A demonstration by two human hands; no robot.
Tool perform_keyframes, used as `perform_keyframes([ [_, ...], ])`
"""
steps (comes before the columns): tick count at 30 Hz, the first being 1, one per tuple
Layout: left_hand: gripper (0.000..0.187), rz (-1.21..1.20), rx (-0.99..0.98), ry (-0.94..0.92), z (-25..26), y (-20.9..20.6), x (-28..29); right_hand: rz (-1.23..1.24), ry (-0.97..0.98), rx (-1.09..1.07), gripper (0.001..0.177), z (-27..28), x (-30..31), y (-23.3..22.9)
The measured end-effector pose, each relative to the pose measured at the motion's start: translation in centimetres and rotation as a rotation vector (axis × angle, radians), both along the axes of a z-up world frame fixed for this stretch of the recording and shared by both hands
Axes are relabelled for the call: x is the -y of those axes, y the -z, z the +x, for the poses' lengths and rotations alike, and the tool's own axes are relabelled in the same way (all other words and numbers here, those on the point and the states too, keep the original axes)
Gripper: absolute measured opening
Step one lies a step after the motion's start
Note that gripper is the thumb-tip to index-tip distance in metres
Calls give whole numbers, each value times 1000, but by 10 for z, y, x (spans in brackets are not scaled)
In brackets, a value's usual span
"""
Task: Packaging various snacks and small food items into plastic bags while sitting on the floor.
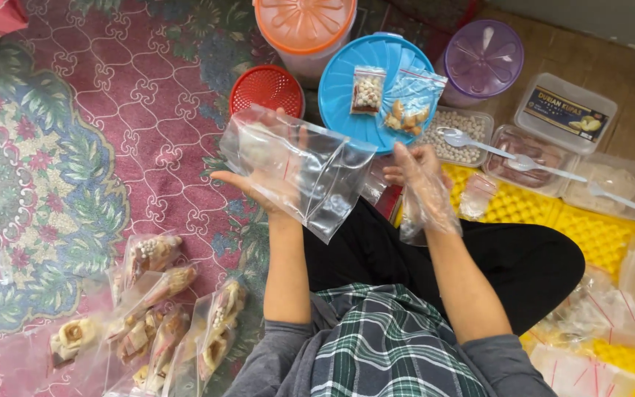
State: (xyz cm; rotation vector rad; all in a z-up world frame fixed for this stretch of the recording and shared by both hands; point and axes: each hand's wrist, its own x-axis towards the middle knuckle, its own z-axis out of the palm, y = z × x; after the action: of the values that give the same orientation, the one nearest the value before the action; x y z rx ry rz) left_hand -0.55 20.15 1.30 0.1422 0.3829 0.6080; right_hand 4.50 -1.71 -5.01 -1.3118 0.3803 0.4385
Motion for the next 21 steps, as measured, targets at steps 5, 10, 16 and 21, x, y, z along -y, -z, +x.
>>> perform_keyframes([
  [5,102,-111,-88,-56,4,-5,-3,-44,117,-27,39,8,-20,-5],
  [10,94,-141,55,59,-4,48,-20,-84,161,-31,30,14,-13,5],
  [16,84,-98,141,66,-1,63,-25,-346,247,192,8,31,24,-1],
  [21,97,-317,345,126,-2,86,-25,-809,-165,769,22,130,37,-71],
])
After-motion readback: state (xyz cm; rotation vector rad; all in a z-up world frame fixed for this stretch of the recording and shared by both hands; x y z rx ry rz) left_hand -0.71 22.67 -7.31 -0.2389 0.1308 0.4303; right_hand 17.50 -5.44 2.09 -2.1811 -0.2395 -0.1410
